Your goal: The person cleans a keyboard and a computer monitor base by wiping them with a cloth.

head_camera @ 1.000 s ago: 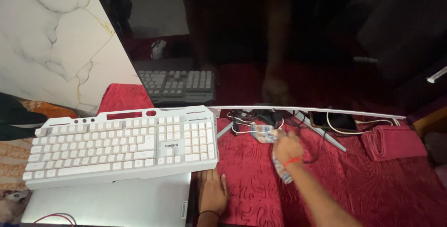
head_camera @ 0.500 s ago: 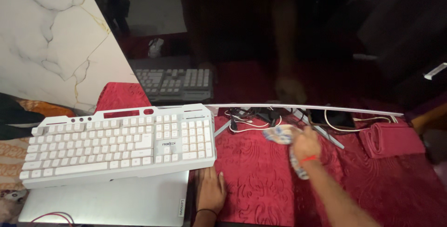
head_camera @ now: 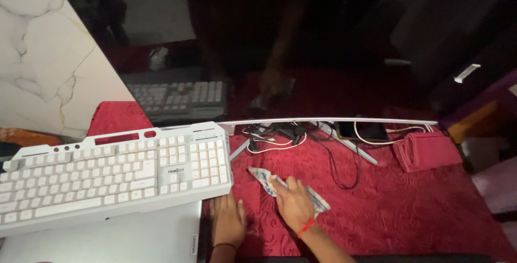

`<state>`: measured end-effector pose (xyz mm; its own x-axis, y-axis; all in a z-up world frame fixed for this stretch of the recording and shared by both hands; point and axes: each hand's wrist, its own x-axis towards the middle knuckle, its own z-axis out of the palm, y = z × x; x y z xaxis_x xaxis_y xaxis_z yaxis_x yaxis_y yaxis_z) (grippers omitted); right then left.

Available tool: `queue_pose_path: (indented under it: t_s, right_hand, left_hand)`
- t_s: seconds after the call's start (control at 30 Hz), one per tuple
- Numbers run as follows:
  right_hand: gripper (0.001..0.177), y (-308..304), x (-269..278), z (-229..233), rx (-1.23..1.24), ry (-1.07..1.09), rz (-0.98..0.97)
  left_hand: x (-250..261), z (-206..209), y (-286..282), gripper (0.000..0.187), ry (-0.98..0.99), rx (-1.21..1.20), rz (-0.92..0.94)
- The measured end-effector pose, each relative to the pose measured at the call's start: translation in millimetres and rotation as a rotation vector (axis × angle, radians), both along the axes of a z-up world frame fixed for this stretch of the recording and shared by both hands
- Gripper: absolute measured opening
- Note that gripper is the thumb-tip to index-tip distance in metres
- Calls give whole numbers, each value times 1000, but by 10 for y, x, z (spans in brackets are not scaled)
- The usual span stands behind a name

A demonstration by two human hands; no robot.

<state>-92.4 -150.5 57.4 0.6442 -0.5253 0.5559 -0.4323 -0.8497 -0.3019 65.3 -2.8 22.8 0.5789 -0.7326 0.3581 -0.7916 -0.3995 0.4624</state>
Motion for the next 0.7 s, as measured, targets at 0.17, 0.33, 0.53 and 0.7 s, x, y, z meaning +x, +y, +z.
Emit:
queue_pose_path:
  t_s: [0.17,0.33,0.53,0.7]
  right_hand:
    - [36,-575,-734,-105,-143,192,-250]
    - [48,-1225,-2093,-177,-70,573,-631]
    - [34,-1428,-2385,-96,105,342,-768]
    - [18,-501,-931,287,591,-171,-241]
  left_hand:
    - [-5,-65,-12,57,-30,-4,11]
    - [-20,-44,-12,56,-24,-4,19]
    - [-38,-20,-4,57,26,45,40]
    - [-22,-38,0,58,18,27,31]
